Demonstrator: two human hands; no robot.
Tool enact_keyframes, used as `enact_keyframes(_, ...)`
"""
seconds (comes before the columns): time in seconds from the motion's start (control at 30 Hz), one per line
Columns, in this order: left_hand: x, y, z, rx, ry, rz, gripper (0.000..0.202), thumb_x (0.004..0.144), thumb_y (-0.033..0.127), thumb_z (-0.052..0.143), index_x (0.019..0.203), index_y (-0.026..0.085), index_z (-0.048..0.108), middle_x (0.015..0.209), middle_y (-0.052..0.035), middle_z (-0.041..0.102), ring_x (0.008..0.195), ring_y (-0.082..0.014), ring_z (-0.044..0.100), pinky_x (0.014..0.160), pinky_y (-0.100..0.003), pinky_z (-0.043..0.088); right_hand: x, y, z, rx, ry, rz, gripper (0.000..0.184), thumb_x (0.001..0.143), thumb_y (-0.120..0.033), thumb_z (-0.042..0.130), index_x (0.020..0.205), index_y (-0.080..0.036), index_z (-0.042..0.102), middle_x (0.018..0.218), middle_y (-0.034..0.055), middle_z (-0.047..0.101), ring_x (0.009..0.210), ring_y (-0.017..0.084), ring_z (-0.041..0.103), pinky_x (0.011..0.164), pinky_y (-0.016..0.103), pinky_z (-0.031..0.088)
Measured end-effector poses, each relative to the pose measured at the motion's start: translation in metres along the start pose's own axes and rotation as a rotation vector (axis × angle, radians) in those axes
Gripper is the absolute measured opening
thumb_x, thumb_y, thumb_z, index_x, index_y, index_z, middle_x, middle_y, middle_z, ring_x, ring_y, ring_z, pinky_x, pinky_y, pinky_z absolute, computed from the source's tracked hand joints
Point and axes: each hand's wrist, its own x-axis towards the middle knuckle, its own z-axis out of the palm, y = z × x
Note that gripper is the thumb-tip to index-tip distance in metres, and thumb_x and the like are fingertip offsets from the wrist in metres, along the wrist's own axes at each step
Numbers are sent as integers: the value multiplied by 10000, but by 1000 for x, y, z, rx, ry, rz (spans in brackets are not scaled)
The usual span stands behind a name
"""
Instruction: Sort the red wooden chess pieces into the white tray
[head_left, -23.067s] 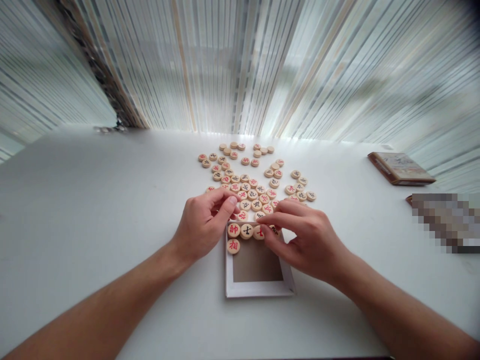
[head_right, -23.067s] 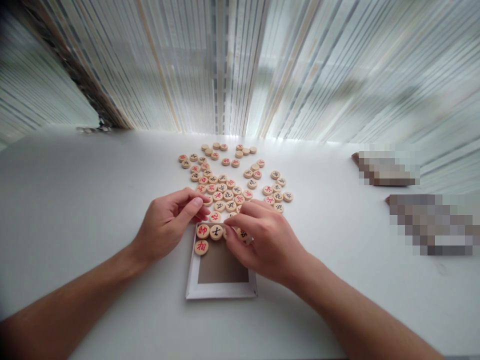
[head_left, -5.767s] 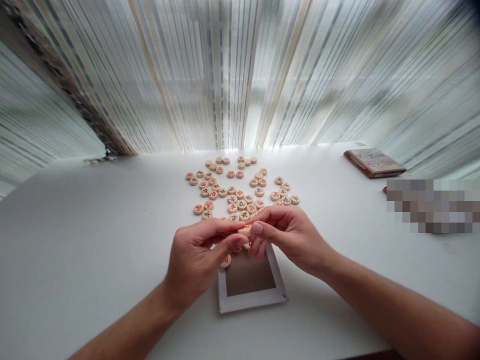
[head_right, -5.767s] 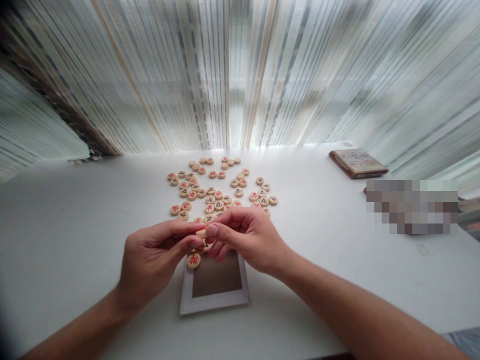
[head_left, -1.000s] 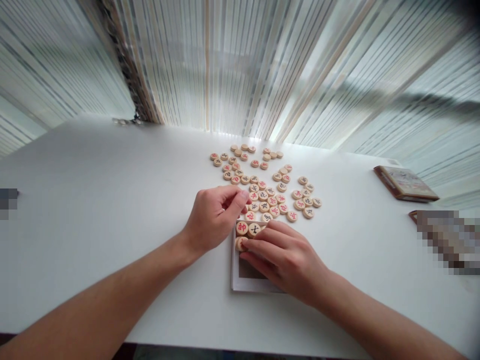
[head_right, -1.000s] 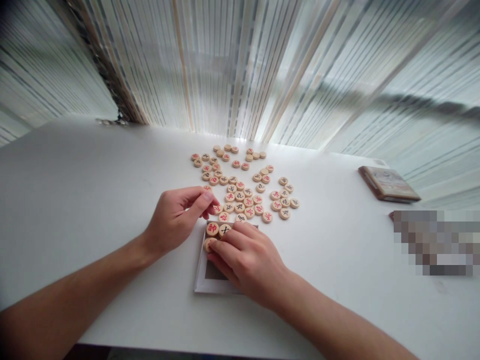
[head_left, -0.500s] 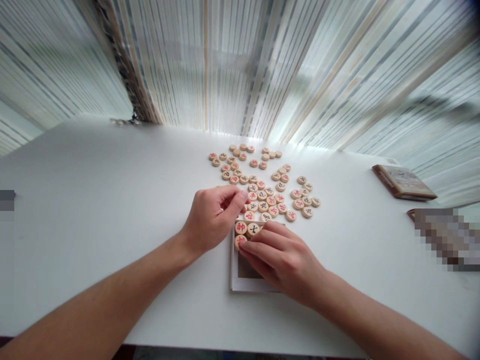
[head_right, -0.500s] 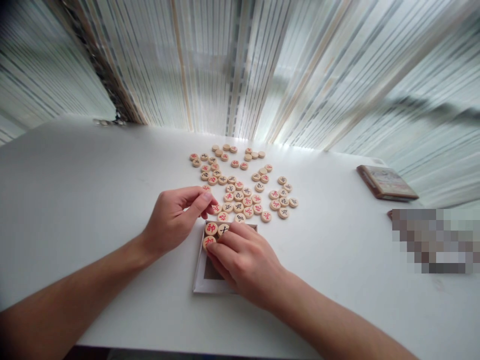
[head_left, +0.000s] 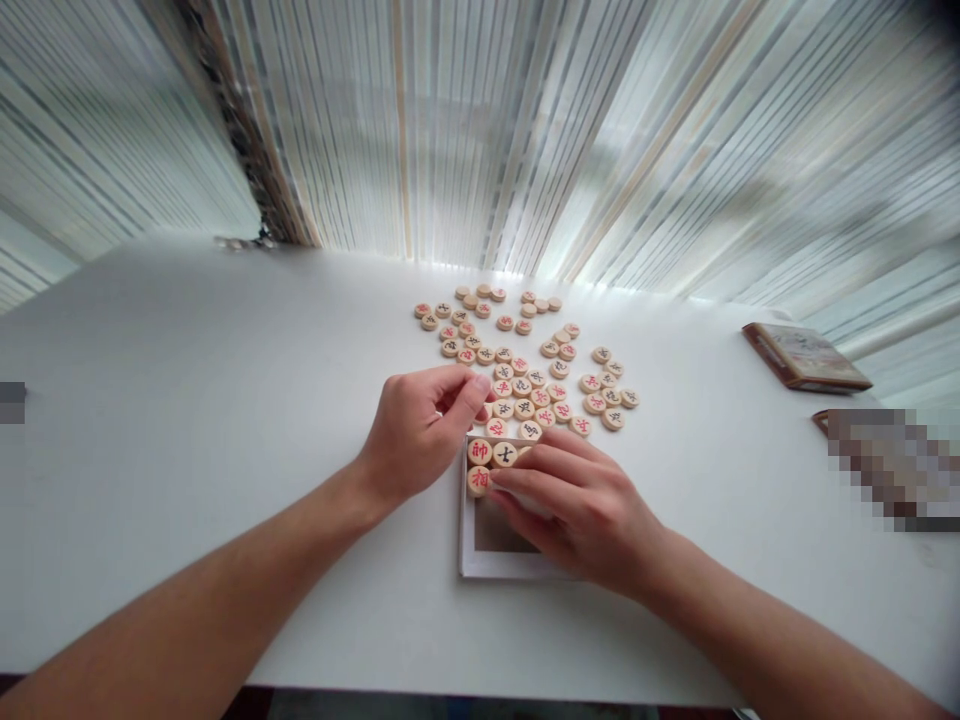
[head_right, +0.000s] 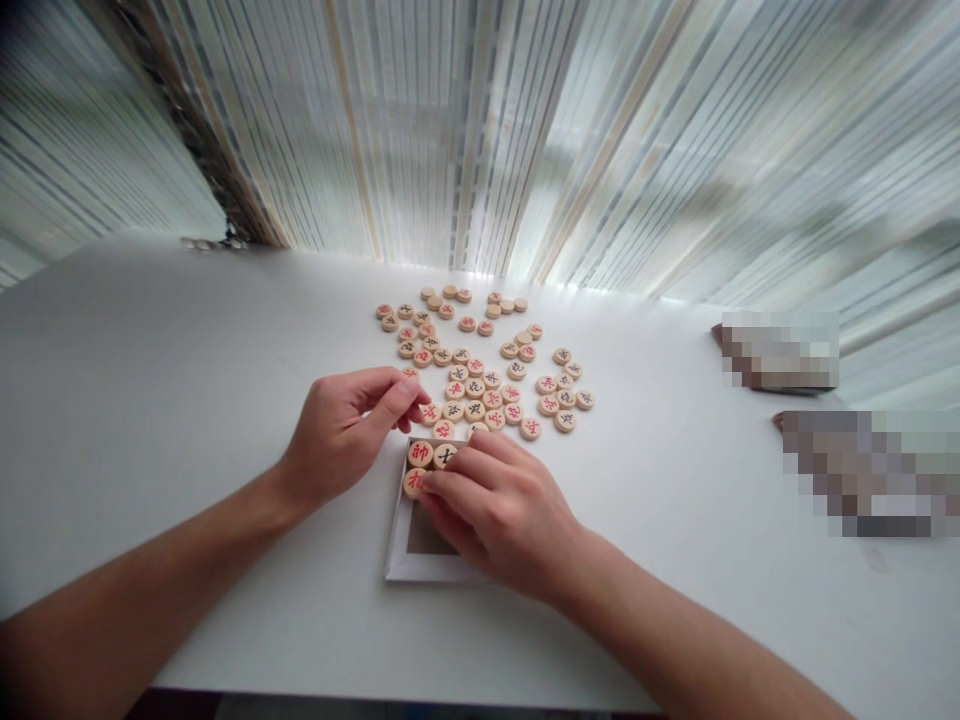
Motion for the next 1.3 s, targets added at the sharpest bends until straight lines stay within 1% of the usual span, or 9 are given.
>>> enact_keyframes(0.13,1,-3,0,-18,12,-3,351,1026,346,597,756,181,747,673,-8,756,630,-149,700,633,-259,519,0,0,0,7,-30,-16,101,1008,-109,670,1011,-148,763,818,74,746,731,203,551,654,348,499)
enact_keyframes(0.23,2,-4,-1,-27,22,-10,342,1024,350,603,770,177,753,683,-13,764,630,-151,705,628,-259,531,1,0,-2,65,-6,26,114,1009,-121,659,976,-167,758,781,66,734,704,194,562,647,341,502)
enact_keyframes(0.4,5,-7,-4,-14,45,-24,317,1008,343,613,812,163,785,687,-21,770,619,-152,708,619,-258,554,2,20,-14,51,226,155,137,979,-127,685,873,-193,742,720,37,722,640,165,595,642,328,500)
enact_keyframes(0.53,11,-12,-11,1,96,-39,311,1002,351,618,824,164,793,702,-25,774,626,-154,711,617,-254,569,-1,48,-22,-30,401,349,184,976,-196,689,804,-193,757,689,26,712,605,152,576,600,308,466)
enact_keyframes(0.67,20,-20,-19,64,146,-47,296,995,340,615,835,177,804,711,-18,775,631,-148,701,628,-250,553,-6,73,-25,-29,501,516,226,965,-283,669,796,-184,782,700,40,727,594,161,563,579,312,441)
enact_keyframes(0.77,25,-29,-21,93,157,-64,289,982,390,645,856,183,803,740,-20,788,651,-161,715,643,-261,560,-8,86,-26,-9,552,587,241,949,-317,661,802,-179,793,704,45,734,596,165,571,580,310,439)
enact_keyframes(0.9,25,-37,-18,152,132,-75,245,935,415,706,882,197,805,780,-19,801,702,-184,741,679,-277,571,-10,96,-26,0,570,606,243,941,-325,654,825,-170,801,700,48,736,587,165,568,563,306,429)
enact_keyframes(1.03,22,-40,-14,194,87,-75,225,907,419,740,902,206,814,837,-26,822,737,-199,753,706,-295,579,-9,94,-26,19,557,596,246,940,-324,648,820,-169,798,686,43,722,566,154,543,547,297,418)
enact_keyframes(1.3,23,-42,-13,213,41,-73,207,881,406,770,918,213,837,837,-30,833,713,-196,754,705,-304,600,-8,86,-21,83,431,552,237,923,-332,681,788,-172,793,606,6,661,521,126,499,528,274,396)
